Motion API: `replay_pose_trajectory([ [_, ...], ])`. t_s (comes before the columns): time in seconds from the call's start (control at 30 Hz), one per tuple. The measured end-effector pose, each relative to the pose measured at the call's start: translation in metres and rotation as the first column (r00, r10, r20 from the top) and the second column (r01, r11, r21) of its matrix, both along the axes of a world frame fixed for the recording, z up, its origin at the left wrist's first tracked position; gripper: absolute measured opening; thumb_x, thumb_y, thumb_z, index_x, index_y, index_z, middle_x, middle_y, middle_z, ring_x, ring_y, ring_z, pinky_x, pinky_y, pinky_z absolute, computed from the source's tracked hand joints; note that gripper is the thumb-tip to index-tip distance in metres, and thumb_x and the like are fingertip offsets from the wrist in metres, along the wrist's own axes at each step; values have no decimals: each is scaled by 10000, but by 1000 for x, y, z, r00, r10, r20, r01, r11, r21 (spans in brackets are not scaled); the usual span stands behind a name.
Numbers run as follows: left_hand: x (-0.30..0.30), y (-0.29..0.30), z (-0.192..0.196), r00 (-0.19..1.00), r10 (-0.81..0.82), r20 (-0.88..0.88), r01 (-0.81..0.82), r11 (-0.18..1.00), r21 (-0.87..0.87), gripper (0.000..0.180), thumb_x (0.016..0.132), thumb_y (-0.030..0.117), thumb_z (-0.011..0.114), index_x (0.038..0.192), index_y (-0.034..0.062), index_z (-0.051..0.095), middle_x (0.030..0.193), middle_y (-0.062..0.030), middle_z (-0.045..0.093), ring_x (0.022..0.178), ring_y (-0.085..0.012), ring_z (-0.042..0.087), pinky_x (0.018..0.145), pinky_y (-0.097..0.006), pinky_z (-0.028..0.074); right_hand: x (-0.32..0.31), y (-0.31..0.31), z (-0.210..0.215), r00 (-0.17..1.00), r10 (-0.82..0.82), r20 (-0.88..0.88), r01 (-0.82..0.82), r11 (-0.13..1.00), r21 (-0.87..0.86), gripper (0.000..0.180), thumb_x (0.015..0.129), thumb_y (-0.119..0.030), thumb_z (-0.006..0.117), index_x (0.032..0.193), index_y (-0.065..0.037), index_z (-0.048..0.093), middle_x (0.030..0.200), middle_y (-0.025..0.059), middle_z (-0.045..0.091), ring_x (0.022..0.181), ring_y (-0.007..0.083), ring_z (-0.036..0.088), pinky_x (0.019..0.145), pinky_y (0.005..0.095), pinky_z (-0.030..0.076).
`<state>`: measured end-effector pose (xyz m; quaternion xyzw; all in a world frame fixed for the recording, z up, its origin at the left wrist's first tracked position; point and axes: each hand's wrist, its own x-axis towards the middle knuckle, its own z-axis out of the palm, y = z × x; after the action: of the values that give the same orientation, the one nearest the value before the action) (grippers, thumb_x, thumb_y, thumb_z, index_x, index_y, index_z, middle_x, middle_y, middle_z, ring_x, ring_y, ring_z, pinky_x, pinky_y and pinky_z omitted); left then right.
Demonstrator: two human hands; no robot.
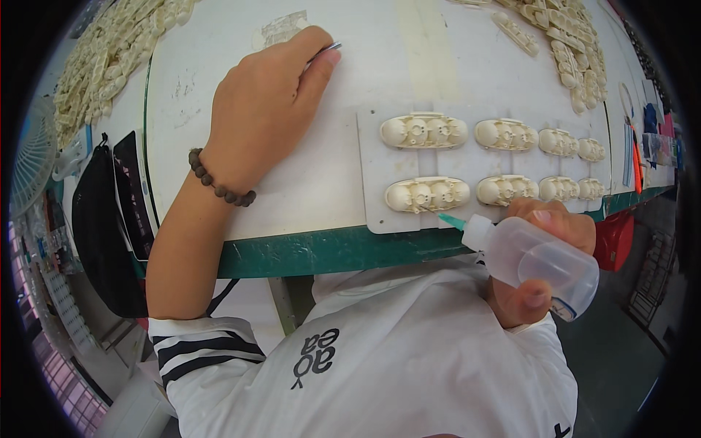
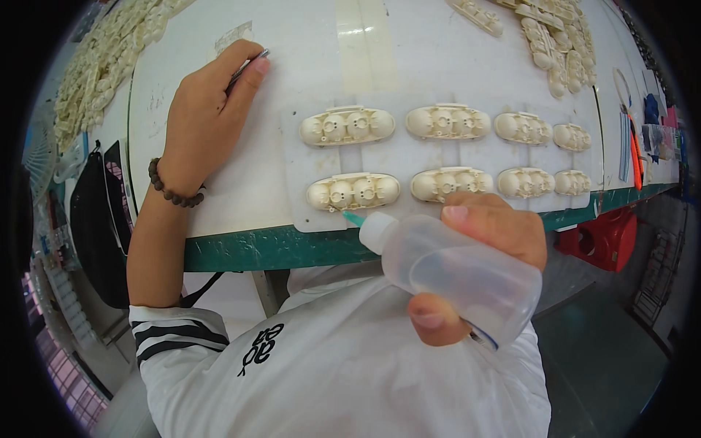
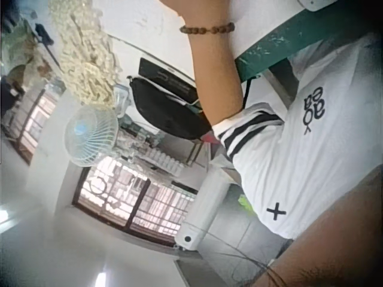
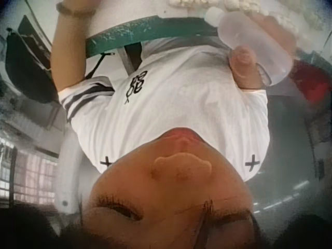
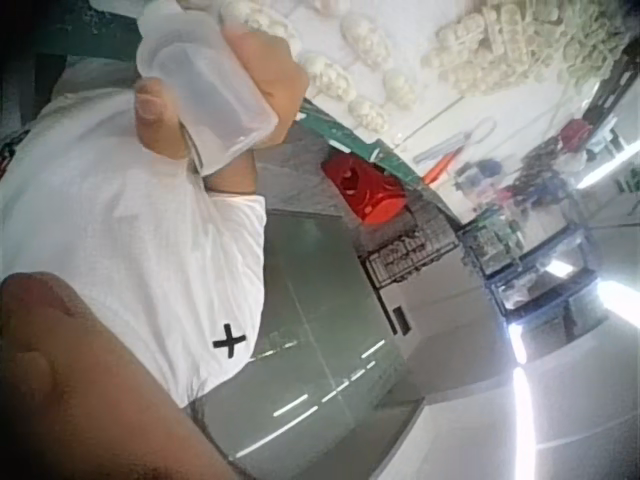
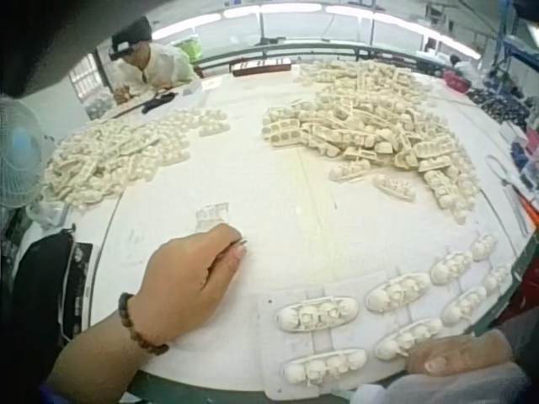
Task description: The person assembles small plastic components into an assembly tray, applying adhesive from a small bottle to each component.
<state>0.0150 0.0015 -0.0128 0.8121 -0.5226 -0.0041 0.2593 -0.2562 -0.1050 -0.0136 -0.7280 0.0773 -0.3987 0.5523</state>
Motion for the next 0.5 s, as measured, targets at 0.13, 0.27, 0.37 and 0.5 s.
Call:
replay_pose_trajectory([
  [0.13, 0, 2, -3, 1000, -3, 13, 4, 1000, -25, 176, 943, 256, 531, 930, 98, 607, 691, -123, 629, 636, -341, 608, 543, -433, 458, -2, 1, 4, 994, 61, -90, -56, 997, 48, 741, 690, -396, 839, 1155, 51, 474, 805, 95, 529, 694, 140, 498, 654, 285, 425],
  [0.27, 1, 0, -4, 1000, -24, 20, 24, 999, -46, 171, 942, 251, 527, 925, 101, 607, 690, -121, 631, 631, -340, 609, 539, -435, 461, 5, 21, 9, 963, -217, -162, 241, 959, 147, 733, 703, -432, 824, 1141, 47, 481, 808, 80, 533, 693, 127, 491, 650, 278, 422],
  [0.37, 1, 1, -5, 999, -21, 24, 22, 999, -45, 172, 942, 252, 526, 921, 102, 606, 691, -121, 631, 630, -339, 610, 538, -436, 461, 7, 23, 11, 949, -245, -197, 276, 949, 149, 737, 706, -464, 817, 1134, 37, 486, 809, 65, 531, 681, 119, 483, 637, 270, 410],
  [0.5, 1, 0, -4, 999, -27, 27, 28, 999, -47, 171, 942, 250, 524, 921, 102, 605, 688, -121, 631, 628, -338, 611, 535, -436, 460, 6, 20, 11, 949, -229, -217, 261, 957, 130, 747, 707, -482, 812, 1139, 30, 483, 803, 58, 524, 682, 116, 484, 637, 264, 401],
])
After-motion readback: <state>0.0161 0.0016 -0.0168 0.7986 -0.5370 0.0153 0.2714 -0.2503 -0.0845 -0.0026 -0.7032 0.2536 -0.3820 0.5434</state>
